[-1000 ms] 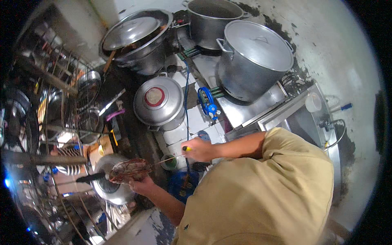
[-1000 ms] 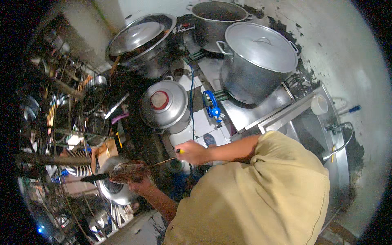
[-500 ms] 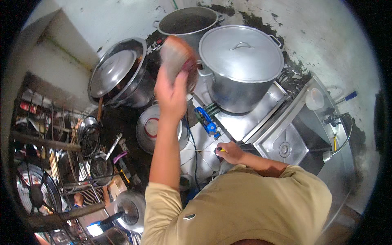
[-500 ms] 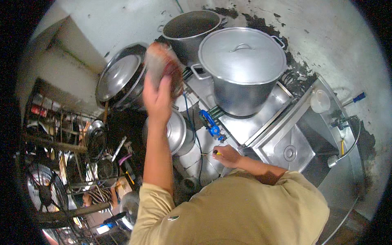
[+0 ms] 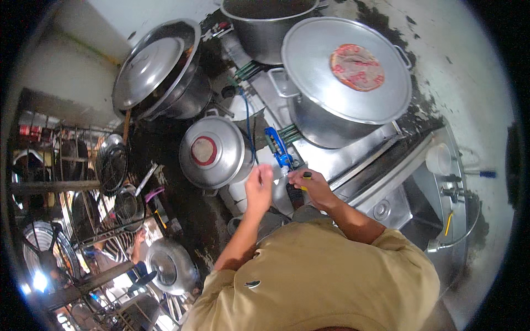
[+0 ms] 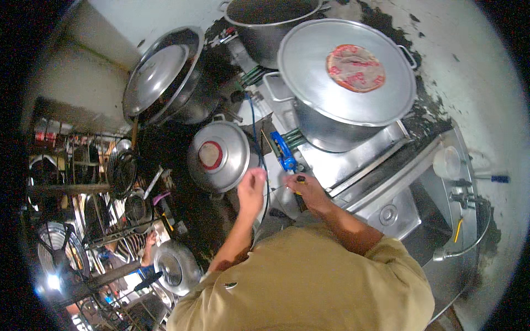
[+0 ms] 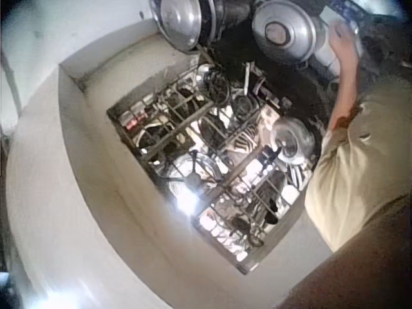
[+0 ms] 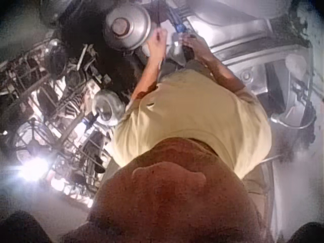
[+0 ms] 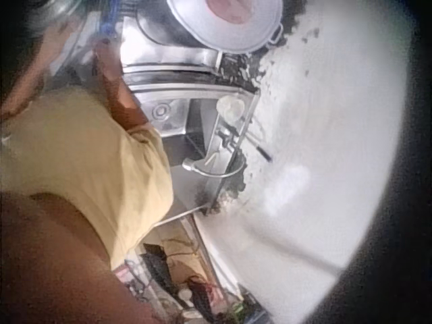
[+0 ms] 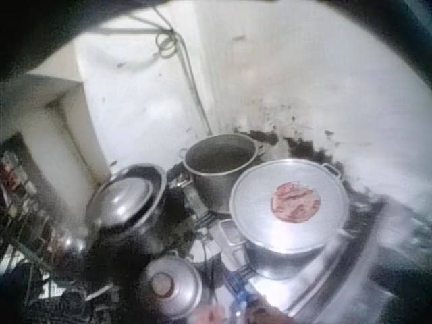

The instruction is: The person handles a blue gas cylinder, removing and reattaching a regulator and hose. They then use a lighter to ignite the gas at the stove burner.

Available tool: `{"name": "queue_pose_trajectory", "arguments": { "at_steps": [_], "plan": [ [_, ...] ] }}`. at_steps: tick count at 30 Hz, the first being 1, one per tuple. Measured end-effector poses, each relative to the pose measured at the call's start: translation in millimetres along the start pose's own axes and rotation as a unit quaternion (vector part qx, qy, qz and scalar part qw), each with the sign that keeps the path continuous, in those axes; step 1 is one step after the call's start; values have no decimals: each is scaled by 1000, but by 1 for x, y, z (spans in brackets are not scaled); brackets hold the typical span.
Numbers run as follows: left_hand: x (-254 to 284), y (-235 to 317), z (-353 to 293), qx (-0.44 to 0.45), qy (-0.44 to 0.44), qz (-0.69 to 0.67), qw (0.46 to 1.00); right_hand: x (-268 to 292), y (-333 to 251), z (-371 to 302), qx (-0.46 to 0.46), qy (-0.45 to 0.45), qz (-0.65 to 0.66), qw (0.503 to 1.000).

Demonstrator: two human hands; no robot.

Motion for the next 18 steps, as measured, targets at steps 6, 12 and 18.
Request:
{"name": "queue_pose_trajectory", "arguments": {
  "at_steps": [6,12,18],
  "plan": [
    [28,-46,-39,-73,50,46,995,-76,26,61,-93,-129,164,974],
    [97,-76,8,89,-15,-218,972,-151,48,110,-208,-172,83,959],
    [114,-105,15,-29,80,-55,995,-186,58,148,-78,-192,-93,974]
  ]
}}
Point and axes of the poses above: each hand's wrist, its own z-axis towards the middle knuckle, its own x-axis out of the back of the hand, y = z × x, the point moved 2 cm from there along z, towards the middle knuckle, and after that the axes turned 1 degree about z, right-handed, at the moved point
